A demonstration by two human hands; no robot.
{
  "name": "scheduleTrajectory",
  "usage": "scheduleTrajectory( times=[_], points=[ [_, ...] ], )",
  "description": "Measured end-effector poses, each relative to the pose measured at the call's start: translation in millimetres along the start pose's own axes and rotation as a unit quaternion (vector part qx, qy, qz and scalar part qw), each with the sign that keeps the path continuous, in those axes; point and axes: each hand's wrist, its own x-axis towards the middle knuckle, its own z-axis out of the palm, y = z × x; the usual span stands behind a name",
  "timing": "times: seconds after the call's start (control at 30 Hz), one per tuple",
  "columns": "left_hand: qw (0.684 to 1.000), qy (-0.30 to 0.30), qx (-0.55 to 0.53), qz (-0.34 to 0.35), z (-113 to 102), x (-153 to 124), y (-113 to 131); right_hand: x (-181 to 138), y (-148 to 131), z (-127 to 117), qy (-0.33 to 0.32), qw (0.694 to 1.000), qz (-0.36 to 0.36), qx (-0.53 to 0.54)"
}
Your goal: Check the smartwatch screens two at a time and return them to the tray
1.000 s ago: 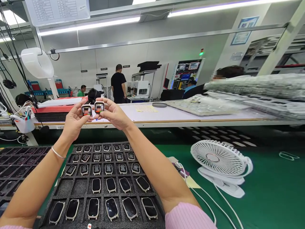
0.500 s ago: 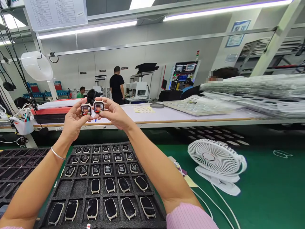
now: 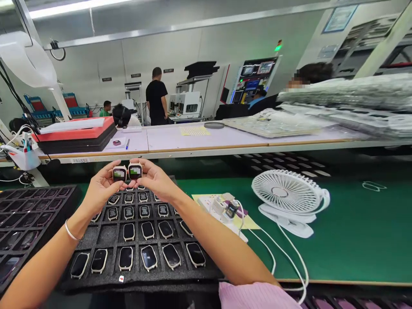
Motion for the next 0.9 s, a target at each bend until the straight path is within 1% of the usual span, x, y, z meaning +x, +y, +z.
scheduleTrajectory(
  times=[0.07, 0.13, 0.2, 0.3, 0.43, 0.73, 0.9],
  points=[
    [0.999, 0.007, -0.004, -0.053, -2, -14, -15, -14, 21, -1, 0.011, 0.999, 0.032, 0.019],
    [0.996, 0.013, -0.003, -0.090, -3, -24, -28, -24, 38, -3, 0.015, 0.997, 0.061, 0.036],
    [0.993, 0.021, 0.001, -0.113, -3, -30, -37, -30, 51, -6, 0.018, 0.995, 0.084, 0.051],
    [0.991, 0.037, 0.011, -0.130, -3, -33, -46, -34, 63, -10, 0.019, 0.992, 0.103, 0.068],
    [0.990, 0.044, 0.015, -0.135, -2, -32, -52, -35, 67, -14, 0.018, 0.991, 0.114, 0.073],
    [0.990, 0.019, 0.006, -0.136, -2, -36, -60, -39, 70, -19, 0.014, 0.991, 0.114, 0.070],
    [0.989, 0.016, 0.011, -0.147, -3, -36, -62, -39, 73, -20, 0.015, 0.991, 0.119, 0.063]
  ],
)
